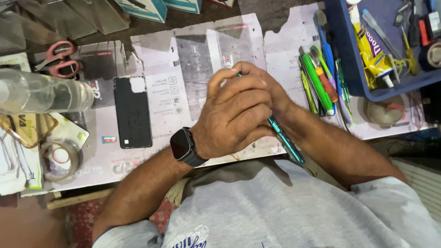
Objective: The person disassembles a smartphone by prying open the back cover with a metal tool, exposing the internal components. They then use a green plastic pry tool to separate the back cover from the main body, revealing the battery and circuitry.
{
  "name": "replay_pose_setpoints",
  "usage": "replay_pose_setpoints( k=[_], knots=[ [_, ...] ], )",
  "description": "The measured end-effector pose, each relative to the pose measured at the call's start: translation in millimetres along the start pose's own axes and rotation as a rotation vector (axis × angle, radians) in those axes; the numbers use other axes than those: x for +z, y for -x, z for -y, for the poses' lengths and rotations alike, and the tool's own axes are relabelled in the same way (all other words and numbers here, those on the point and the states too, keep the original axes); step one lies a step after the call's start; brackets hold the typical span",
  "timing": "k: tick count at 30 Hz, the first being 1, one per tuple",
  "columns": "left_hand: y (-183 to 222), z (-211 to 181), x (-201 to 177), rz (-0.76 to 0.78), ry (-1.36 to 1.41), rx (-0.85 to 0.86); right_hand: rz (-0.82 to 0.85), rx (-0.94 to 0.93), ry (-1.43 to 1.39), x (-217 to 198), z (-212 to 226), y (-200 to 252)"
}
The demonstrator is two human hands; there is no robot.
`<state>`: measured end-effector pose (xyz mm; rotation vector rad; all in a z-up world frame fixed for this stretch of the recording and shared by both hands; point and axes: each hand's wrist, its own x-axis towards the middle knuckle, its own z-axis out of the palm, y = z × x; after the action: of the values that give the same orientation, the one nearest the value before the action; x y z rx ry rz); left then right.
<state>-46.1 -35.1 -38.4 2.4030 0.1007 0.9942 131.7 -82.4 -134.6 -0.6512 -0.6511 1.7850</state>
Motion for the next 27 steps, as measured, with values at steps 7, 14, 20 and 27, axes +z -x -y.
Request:
replay_pose_setpoints(
  k=[7,14,20,27],
  knots=[
    [5.7,5.4,6.2,0.013,-0.036,0.012,-0.04,0.041,0.155,9.6,2.8,-4.1],
    [9.0,6.7,10.8,-0.005,-0.017,0.038,-0.019,0.101,0.098,25.9,12.1,-1.1],
    [8.4,6.8,13.6,-0.001,-0.013,0.04,0.015,0.035,0.231,24.7,13.3,-1.0],
    [5.7,5.3,13.2,0.021,-0.013,0.033,0.054,-0.061,0.368,28.3,16.7,2.0]
  ],
)
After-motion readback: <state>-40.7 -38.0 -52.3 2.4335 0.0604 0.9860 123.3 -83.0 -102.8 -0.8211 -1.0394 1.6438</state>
